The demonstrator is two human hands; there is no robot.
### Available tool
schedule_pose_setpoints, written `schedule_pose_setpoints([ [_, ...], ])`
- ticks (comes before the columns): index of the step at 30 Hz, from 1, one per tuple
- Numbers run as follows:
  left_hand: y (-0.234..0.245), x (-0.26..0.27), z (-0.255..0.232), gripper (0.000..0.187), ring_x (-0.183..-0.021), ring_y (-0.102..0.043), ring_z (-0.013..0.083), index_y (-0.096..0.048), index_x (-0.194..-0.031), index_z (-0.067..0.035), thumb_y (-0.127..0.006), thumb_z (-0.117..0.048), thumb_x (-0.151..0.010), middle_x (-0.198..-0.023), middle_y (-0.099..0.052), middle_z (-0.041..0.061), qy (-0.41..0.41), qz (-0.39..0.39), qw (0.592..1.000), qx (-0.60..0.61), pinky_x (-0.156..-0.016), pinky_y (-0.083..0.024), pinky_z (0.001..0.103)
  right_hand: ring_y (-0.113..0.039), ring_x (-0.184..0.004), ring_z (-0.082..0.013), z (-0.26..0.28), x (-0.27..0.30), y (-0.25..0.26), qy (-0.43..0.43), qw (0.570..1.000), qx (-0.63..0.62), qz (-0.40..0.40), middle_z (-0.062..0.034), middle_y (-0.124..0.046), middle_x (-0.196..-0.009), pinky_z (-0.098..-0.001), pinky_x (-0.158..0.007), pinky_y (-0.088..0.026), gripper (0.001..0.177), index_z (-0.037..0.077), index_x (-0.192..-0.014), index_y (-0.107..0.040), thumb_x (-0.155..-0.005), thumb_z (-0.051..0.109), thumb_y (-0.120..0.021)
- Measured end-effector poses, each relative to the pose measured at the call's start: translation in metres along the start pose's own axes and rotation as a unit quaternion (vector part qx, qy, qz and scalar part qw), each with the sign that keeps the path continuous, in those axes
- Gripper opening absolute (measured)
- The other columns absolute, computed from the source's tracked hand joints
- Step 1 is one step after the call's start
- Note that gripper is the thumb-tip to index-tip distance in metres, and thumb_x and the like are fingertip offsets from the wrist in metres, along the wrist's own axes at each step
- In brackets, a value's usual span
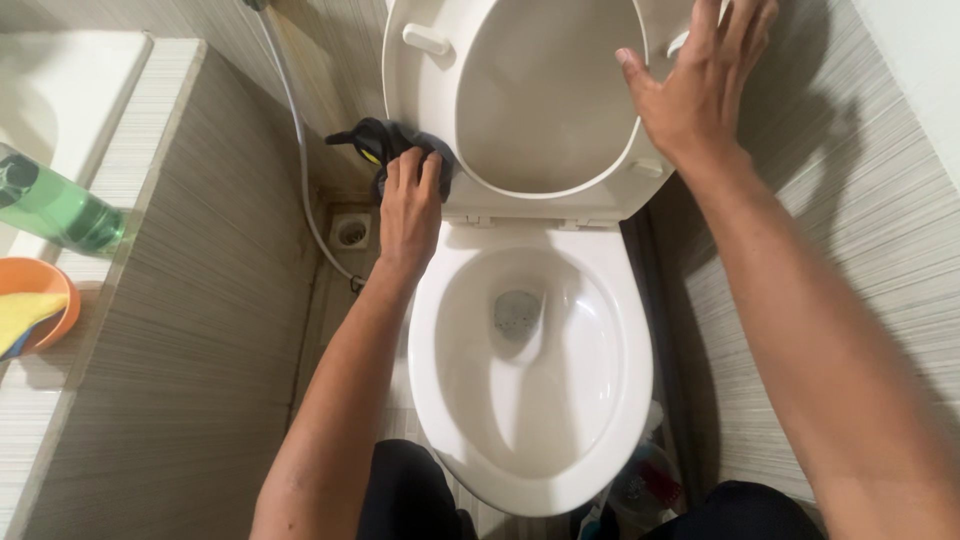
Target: The person cleans a toilet by wiping the rim and seat with a cloth and scrubbing the bowl with a toilet brush. They work around the rim, under the seat, and inside the bowl, then lower the seat at the end.
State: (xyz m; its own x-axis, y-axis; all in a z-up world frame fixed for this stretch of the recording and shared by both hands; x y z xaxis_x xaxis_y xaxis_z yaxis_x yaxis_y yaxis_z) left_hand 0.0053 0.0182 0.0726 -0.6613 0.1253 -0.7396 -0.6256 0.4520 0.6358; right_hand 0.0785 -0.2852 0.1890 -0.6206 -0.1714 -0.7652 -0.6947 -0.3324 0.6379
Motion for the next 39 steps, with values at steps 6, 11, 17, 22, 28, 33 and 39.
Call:
schedule_pose_setpoints([
  [6,-0.014,-0.003,0.017,0.038,-0.106,-0.058,0.0362,-0.069,-0.115,0.001,-0.062,0.014,-0.081,-0.113,-0.06,0.015,0.063,0.0,0.998,0.029,-0.089,-0.054,0.043,-0.033,-0.15,-0.0506,-0.023,-0.002,-0.011,-0.023,0.994,-0.086,0.066,-0.0297,-0.033,-0.159,-0.0582,-0.126,-0.034,0.087,0.0,-0.156,-0.029,-0.096,0.02,-0.088],
  [11,-0.014,-0.008,0.027,0.031,-0.105,-0.059,0.0327,-0.071,-0.113,-0.003,-0.066,0.01,-0.086,-0.109,-0.061,0.012,0.105,-0.017,0.988,0.108,-0.09,-0.054,0.043,-0.036,-0.147,-0.0517,-0.022,-0.001,-0.011,-0.018,0.994,-0.094,0.057,-0.031,-0.031,-0.16,-0.0587,-0.121,-0.038,0.09,0.0,-0.159,-0.027,-0.097,0.016,-0.09],
  [17,-0.003,-0.052,0.019,0.031,-0.111,-0.059,0.0357,-0.07,-0.115,0.0,-0.068,0.008,-0.086,-0.116,-0.062,0.015,0.12,-0.096,0.978,0.14,-0.094,-0.049,0.045,-0.04,-0.146,-0.0497,-0.019,-0.003,-0.007,-0.027,0.994,-0.081,0.061,-0.0247,-0.03,-0.163,-0.0573,-0.119,-0.043,0.085,0.012,-0.156,-0.032,-0.097,0.016,-0.093],
  [22,0.01,-0.093,0.014,0.027,-0.11,-0.06,0.0348,-0.072,-0.11,-0.002,-0.069,0.007,-0.084,-0.111,-0.063,0.014,0.15,-0.097,0.973,0.148,-0.093,-0.05,0.044,-0.039,-0.143,-0.0519,-0.016,-0.004,-0.005,-0.022,0.993,-0.095,0.063,-0.0252,-0.02,-0.169,-0.0584,-0.115,-0.045,0.095,0.016,-0.163,-0.028,-0.093,0.014,-0.092],
  [28,0.033,-0.089,0.002,0.03,-0.108,-0.061,0.0327,-0.071,-0.113,-0.002,-0.071,0.009,-0.085,-0.112,-0.063,0.012,0.081,-0.124,0.977,0.153,-0.092,-0.053,0.042,-0.033,-0.147,-0.052,-0.02,-0.004,-0.015,-0.044,0.993,-0.08,0.069,-0.025,-0.016,-0.168,-0.0578,-0.116,-0.044,0.1,0.022,-0.168,-0.027,-0.093,0.019,-0.093],
  [33,0.048,-0.098,-0.004,0.03,-0.112,-0.062,0.0326,-0.071,-0.115,-0.002,-0.073,0.01,-0.088,-0.117,-0.064,0.013,0.007,-0.171,0.977,0.126,-0.097,-0.054,0.043,-0.029,-0.153,-0.0481,-0.022,-0.004,-0.019,-0.048,0.993,-0.083,0.069,-0.0197,-0.015,-0.171,-0.0561,-0.121,-0.044,0.102,0.026,-0.169,-0.023,-0.093,0.021,-0.092],
  [39,0.058,-0.128,-0.01,0.027,-0.108,-0.065,0.0338,-0.069,-0.114,-0.003,-0.075,0.005,-0.09,-0.111,-0.067,0.014,0.013,-0.195,0.97,0.144,-0.092,-0.056,0.044,-0.031,-0.147,-0.0482,-0.015,-0.01,-0.017,-0.086,0.989,-0.078,0.095,-0.0204,-0.018,-0.165,-0.0549,-0.113,-0.045,0.101,0.025,-0.164,-0.023,-0.088,0.024,-0.089],
])
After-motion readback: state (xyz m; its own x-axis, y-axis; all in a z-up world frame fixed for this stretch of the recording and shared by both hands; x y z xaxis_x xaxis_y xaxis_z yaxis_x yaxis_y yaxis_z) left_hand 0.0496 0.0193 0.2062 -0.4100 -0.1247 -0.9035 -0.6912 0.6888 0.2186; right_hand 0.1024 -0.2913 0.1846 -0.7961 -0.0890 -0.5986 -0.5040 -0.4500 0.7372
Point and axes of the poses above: each hand's wrist, its own x-axis away from the middle knuckle, its own y-axis out of the back of the hand, z = x × y, the point moved 5 cm from there along -x, towards the middle knuckle
